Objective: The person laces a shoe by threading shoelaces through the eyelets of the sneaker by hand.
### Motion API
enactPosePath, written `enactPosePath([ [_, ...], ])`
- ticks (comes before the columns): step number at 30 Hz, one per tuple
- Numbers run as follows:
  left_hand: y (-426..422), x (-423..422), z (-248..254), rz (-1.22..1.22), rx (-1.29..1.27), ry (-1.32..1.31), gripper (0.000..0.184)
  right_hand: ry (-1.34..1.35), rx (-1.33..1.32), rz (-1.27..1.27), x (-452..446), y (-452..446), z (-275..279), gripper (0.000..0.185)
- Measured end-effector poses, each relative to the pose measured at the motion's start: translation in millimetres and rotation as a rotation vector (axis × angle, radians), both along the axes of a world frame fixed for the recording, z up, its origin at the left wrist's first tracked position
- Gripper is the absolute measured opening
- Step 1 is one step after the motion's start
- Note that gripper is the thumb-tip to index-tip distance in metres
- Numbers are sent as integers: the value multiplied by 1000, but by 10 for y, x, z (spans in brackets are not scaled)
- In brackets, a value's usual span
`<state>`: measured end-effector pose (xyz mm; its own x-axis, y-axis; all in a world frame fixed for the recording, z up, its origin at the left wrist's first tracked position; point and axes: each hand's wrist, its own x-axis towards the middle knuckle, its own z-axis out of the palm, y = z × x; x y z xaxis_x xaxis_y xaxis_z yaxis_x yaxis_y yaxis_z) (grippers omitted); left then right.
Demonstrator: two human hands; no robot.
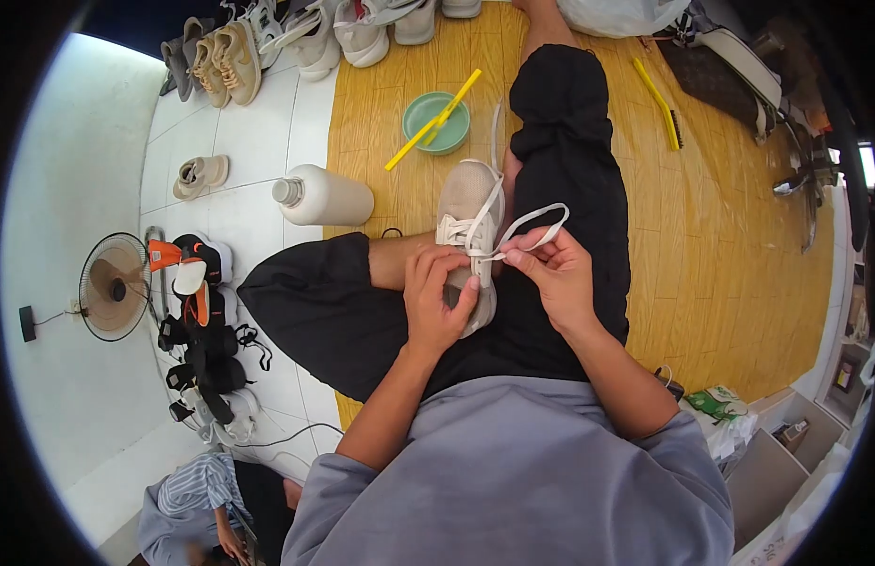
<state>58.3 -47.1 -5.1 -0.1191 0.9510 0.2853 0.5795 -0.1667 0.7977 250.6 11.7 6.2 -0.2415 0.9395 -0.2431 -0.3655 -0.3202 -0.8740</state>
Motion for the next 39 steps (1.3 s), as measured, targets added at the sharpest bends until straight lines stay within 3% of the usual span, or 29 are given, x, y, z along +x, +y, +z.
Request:
enactPosePath([
  [15,1,-15,11,-19,14,17,21,-108,70,7,-74,-49,-80,14],
  [24,-1,28,19,27,-20,5,22,-256,146,47,-210,-102,-61,21],
  [27,-4,40,16,42,-40,22,23,-309,252,54,-249,-136,15,24],
  [30,-14,21,0,17,-37,94,23,-574,519,103,-238,-133,60,33],
  [34,-66,-84,113,-71,-41,255,23,-631,631,68,-244,-172,37,37],
  [39,-315,-317,386,-272,-89,260,20,-496,228,146,-187,-189,-88,46],
])
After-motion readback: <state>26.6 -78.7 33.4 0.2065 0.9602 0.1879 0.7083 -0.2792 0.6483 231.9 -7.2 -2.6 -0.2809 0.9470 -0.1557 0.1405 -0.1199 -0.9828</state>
